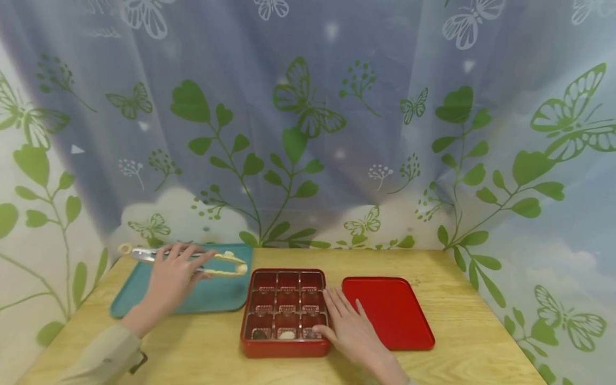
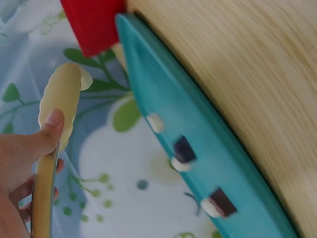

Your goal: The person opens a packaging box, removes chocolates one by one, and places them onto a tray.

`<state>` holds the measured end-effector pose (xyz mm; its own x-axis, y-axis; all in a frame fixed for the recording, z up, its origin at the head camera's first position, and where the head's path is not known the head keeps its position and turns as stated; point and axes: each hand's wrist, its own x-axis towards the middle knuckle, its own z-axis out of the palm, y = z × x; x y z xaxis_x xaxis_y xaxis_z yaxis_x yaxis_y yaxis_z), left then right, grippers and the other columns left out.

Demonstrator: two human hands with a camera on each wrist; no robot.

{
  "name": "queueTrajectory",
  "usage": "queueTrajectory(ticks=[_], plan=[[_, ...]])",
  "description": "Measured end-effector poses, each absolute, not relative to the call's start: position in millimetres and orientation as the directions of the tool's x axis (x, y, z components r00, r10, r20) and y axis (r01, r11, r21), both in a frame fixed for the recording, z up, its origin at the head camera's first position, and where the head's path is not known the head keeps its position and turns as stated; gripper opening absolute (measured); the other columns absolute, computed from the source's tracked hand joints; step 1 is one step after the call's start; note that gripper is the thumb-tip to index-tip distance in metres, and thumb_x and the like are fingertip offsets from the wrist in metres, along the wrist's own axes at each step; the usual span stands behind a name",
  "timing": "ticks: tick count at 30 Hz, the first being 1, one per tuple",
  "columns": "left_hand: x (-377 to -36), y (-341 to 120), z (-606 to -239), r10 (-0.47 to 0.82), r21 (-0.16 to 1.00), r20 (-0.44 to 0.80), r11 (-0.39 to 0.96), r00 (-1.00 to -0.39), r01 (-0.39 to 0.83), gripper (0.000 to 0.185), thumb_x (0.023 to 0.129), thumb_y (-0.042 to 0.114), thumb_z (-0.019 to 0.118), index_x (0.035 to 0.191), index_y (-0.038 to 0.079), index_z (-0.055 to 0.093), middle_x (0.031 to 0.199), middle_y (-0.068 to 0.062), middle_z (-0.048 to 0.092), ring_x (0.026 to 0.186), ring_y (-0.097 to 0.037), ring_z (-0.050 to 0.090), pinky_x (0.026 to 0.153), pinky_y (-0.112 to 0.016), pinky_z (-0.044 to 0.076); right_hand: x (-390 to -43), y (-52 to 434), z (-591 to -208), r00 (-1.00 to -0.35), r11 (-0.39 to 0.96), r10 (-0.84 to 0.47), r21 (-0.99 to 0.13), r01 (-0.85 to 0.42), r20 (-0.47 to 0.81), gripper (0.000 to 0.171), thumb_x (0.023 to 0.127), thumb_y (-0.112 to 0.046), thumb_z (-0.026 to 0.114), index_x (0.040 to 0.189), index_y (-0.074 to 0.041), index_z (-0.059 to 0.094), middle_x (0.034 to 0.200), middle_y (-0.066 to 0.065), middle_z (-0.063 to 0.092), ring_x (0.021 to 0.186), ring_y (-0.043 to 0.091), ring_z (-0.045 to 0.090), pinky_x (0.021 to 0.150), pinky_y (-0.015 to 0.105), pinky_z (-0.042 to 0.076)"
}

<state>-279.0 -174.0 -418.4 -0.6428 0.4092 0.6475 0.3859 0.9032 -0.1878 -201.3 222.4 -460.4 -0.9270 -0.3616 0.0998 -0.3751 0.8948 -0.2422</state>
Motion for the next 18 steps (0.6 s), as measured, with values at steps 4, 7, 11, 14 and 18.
queueTrajectory(ticks=[4, 7, 11, 14, 18], plan=[[-287.0, -187.3, -426.0, 0.390, -0.188, 0.638, 0.915, -0.664, 0.357, 0.051, 0.075, 0.027, 0.089, 0.123, 0.025, 0.074, 0.110, -0.005, 0.070, 0.109, -0.032, 0.058, 0.095, -0.054, 0.043, -201.0, 222.8, -460.2, -0.927, 0.896, -0.362, -0.238, -0.376, 0.102, 0.081, 0.100, -0.053, 0.053, 0.160, -0.005, 0.028, 0.166, 0.014, 0.025, 0.154, 0.034, 0.020, 0.117, 0.067, 0.022], [-290.5, -192.4, -428.2, 0.383, -0.206, 0.625, 0.921, -0.680, 0.330, 0.048, 0.075, 0.024, 0.088, 0.122, 0.023, 0.076, 0.108, -0.006, 0.070, 0.108, -0.032, 0.059, 0.095, -0.052, 0.043, -200.7, 223.0, -460.1, -0.927, 0.895, -0.361, -0.241, -0.375, 0.104, 0.081, 0.100, -0.054, 0.053, 0.160, -0.005, 0.029, 0.166, 0.014, 0.025, 0.154, 0.034, 0.020, 0.117, 0.067, 0.023], [-298.4, -197.4, -433.2, 0.396, -0.223, 0.592, 0.918, -0.702, 0.329, 0.045, 0.077, 0.021, 0.085, 0.121, 0.022, 0.076, 0.106, -0.005, 0.068, 0.107, -0.030, 0.058, 0.092, -0.048, 0.043, -200.7, 223.4, -459.4, -0.928, 0.896, -0.359, -0.243, -0.372, 0.101, 0.081, 0.100, -0.055, 0.052, 0.160, -0.005, 0.028, 0.166, 0.014, 0.025, 0.154, 0.034, 0.020, 0.117, 0.067, 0.022], [-320.9, -209.2, -451.6, 0.442, -0.193, 0.551, 0.892, -0.707, 0.408, 0.047, 0.084, 0.020, 0.080, 0.129, 0.025, 0.071, 0.113, -0.003, 0.065, 0.110, -0.027, 0.055, 0.092, -0.045, 0.043, -200.9, 223.6, -458.7, -0.928, 0.895, -0.360, -0.246, -0.372, 0.096, 0.081, 0.100, -0.054, 0.053, 0.160, -0.005, 0.028, 0.166, 0.014, 0.025, 0.154, 0.034, 0.020, 0.117, 0.067, 0.022], [-413.9, -254.0, -536.8, 0.582, -0.040, 0.547, 0.737, -0.602, 0.675, 0.049, 0.095, 0.032, 0.067, 0.144, 0.034, 0.058, 0.124, 0.009, 0.057, 0.112, -0.009, 0.047, 0.091, -0.030, 0.036, -200.9, 223.3, -458.6, -0.928, 0.894, -0.362, -0.248, -0.373, 0.089, 0.081, 0.100, -0.054, 0.053, 0.160, -0.006, 0.028, 0.166, 0.014, 0.025, 0.154, 0.034, 0.020, 0.117, 0.067, 0.022]])
